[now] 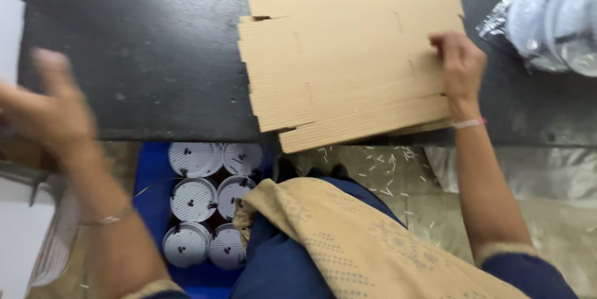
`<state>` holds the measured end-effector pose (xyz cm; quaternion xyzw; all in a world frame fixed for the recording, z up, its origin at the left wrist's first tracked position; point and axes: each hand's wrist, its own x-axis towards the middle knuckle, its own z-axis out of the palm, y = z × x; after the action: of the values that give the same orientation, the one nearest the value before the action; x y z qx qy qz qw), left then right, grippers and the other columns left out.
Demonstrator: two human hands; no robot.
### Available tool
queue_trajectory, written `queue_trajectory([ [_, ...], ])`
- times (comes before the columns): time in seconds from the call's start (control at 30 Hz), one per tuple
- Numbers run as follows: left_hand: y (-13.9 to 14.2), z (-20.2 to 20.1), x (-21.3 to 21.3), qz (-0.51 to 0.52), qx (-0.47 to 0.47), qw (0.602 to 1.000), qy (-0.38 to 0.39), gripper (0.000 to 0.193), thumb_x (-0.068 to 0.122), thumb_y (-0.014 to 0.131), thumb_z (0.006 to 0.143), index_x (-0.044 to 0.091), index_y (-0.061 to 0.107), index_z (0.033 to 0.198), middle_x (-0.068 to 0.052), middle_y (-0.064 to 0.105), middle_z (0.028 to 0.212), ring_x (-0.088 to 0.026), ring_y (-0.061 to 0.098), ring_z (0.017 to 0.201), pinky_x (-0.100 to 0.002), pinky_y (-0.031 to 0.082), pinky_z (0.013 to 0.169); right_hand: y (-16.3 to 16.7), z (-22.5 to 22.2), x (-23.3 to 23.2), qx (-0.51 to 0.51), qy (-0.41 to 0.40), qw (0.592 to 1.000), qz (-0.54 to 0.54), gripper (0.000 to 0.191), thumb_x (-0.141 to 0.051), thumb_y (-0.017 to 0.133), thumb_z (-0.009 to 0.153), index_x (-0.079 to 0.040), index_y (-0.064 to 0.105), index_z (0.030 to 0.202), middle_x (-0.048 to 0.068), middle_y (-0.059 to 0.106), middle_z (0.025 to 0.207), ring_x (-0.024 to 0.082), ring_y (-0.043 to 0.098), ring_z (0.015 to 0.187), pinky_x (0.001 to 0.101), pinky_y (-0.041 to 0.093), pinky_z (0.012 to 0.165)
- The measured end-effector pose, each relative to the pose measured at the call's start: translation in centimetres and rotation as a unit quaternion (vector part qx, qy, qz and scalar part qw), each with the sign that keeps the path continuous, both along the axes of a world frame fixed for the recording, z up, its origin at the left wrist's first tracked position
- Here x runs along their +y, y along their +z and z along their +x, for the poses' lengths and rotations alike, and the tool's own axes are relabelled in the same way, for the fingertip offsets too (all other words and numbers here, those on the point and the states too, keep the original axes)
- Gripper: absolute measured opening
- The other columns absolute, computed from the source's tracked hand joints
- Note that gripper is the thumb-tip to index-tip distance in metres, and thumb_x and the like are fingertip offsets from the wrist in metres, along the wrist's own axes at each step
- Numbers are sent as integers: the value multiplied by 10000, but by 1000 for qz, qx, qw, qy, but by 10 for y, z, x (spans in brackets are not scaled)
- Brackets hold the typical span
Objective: The person folds flat white cardboard boxes into open boxes on the workbench and stacks the folded boxes. They then place a plastic-wrapped round light fixture into one of the folded boxes and continue folding more boxes.
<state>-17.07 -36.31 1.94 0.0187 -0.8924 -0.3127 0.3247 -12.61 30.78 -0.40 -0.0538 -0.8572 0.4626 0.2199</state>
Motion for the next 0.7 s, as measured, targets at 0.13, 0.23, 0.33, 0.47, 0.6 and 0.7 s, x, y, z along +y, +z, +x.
queue_trajectory([
  [0.13,-31,46,152,67,-92,992,-60,585,138,699,1056,-9,431,1556,-229,385,1641,-373,332,1574,-504,258,1316,5,-40,-9,-93,82,984,126,509,-386,454,1133,-25,535,1483,199,521,1540,295,469,1433,410,358,1197],
  [0.23,-51,71,229,119,-112,983,-80,575,254,645,1067,-59,454,1510,-275,472,1569,-401,432,1486,-460,320,1244,-2,-51,-20,-155,159,895,386,672,-461,380,1137,-4,260,1615,208,231,1689,314,184,1558,459,125,1255],
  [0.33,-68,90,267,150,-143,977,-58,531,270,600,1068,-56,490,1472,-281,540,1489,-408,521,1395,-439,397,1170,-15,-3,-38,-147,303,853,398,739,-457,364,1101,7,135,1630,199,90,1700,311,68,1559,436,68,1250],
  [0.47,-82,108,289,151,-156,976,-32,478,263,576,1064,-47,550,1427,-285,582,1419,-415,553,1334,-436,433,1112,-19,100,-43,-63,511,816,262,599,-492,431,1030,-174,471,1535,41,433,1625,228,374,1513,418,268,1260],
  [0.6,-84,113,304,127,-126,984,-17,430,250,556,1076,-45,599,1385,-257,622,1395,-393,581,1327,-430,439,1130,-10,122,7,-168,300,935,86,419,-467,468,1100,-242,644,1406,6,661,1535,139,638,1407,341,504,1226],
  [0.7,-80,115,316,126,-111,986,-10,405,245,555,1098,-60,610,1359,-256,603,1426,-392,572,1349,-431,435,1149,-8,91,61,-24,67,958,278,673,-439,479,1179,6,299,1652,213,305,1714,350,285,1599,515,199,1327],
])
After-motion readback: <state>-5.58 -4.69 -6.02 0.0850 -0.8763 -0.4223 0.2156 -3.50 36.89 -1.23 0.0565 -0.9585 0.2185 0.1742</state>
